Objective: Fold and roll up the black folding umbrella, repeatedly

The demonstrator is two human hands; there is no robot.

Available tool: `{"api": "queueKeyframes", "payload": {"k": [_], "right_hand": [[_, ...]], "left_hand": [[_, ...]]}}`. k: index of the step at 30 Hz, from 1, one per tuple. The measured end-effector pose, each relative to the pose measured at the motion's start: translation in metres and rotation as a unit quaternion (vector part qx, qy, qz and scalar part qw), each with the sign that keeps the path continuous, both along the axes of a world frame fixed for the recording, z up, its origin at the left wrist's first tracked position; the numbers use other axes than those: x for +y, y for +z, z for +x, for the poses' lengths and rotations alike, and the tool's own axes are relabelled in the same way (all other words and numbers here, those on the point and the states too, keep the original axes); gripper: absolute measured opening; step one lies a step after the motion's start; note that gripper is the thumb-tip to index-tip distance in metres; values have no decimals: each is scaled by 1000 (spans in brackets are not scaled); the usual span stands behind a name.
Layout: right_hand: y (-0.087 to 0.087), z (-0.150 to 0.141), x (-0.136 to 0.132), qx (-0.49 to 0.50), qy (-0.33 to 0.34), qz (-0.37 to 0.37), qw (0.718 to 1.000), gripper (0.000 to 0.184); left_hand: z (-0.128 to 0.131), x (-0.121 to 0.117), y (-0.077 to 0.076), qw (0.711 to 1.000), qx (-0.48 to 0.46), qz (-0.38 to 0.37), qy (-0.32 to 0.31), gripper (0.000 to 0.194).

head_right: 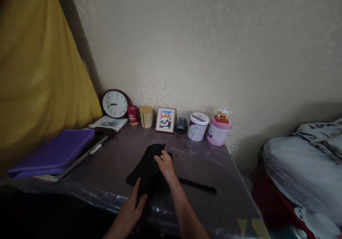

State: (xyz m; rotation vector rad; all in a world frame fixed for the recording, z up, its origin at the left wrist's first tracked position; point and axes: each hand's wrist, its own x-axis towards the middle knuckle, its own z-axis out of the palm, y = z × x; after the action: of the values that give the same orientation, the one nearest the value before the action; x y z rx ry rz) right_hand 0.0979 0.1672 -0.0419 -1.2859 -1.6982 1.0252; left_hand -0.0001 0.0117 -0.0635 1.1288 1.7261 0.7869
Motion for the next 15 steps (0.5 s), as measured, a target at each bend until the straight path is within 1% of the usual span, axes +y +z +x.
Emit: {"api": "queueKeyframes", "payload": {"k": [3, 5, 9, 12, 15], "right_hand": [[0, -19, -1, -61, -12, -2, 998, 44], [1, -29, -4, -95, -7, -1, 995, 45], [6, -41, -10, -174, 5, 11, 985, 40], [9, -45, -13, -242, 16, 17, 970, 37], [11, -48, -15, -283, 25, 18, 959, 33]], "left_hand": [[-1, 0, 1, 999, 39, -3, 0, 68], [-2, 1, 0, 998, 67, 0, -7, 68], [-4, 2, -3, 994, 110, 12, -19, 63], [-4, 3, -6, 991, 130, 5, -30, 62], [-4, 3, -7, 989, 146, 1, -36, 63]]}}
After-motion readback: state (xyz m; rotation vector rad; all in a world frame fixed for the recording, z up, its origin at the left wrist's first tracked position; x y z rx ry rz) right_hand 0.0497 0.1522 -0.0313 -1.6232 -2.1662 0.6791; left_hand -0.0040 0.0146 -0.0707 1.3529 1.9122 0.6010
